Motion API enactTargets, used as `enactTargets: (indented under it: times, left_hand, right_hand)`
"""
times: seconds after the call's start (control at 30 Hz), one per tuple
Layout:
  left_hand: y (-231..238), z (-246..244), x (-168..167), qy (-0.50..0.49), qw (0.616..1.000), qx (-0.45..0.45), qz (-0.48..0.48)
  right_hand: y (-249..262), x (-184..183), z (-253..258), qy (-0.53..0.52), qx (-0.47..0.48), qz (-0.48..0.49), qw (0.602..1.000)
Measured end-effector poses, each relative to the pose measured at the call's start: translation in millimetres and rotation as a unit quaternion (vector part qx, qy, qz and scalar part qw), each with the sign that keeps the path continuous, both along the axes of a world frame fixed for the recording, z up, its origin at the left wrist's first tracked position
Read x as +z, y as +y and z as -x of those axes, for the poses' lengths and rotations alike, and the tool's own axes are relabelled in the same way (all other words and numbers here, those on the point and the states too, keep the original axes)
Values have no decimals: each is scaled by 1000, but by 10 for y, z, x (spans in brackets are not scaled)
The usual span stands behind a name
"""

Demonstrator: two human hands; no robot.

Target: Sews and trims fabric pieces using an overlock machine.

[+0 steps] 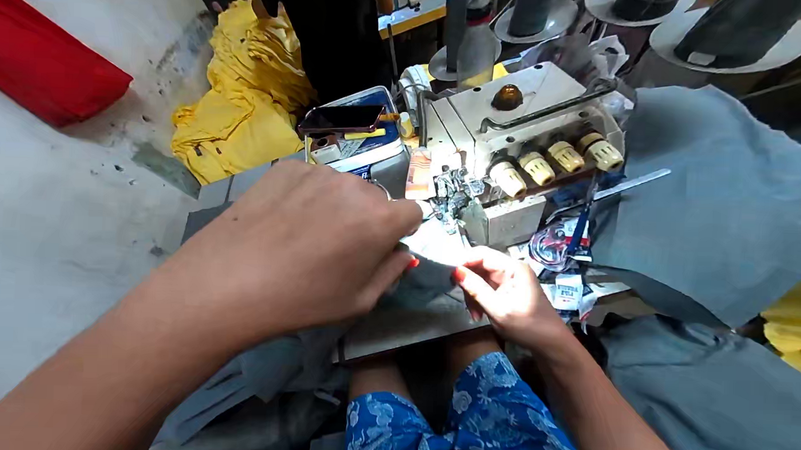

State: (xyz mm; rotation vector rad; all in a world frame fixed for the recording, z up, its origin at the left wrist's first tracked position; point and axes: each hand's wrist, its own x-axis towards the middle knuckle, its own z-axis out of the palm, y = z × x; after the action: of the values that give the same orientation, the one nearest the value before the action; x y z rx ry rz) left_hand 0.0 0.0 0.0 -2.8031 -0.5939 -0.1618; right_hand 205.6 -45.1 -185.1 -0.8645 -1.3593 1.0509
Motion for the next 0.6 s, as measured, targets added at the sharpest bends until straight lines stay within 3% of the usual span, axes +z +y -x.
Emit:
enactTargets:
  times: [0.2,0.6]
  left_hand:
    - [108,-46,-328,20,999,6,29]
    - [297,-146,-503,20,998,23,47]
  right_hand:
    - [-222,-328,20,17,-53,-23,998]
    - [135,-364,41,-6,-65,-47,997]
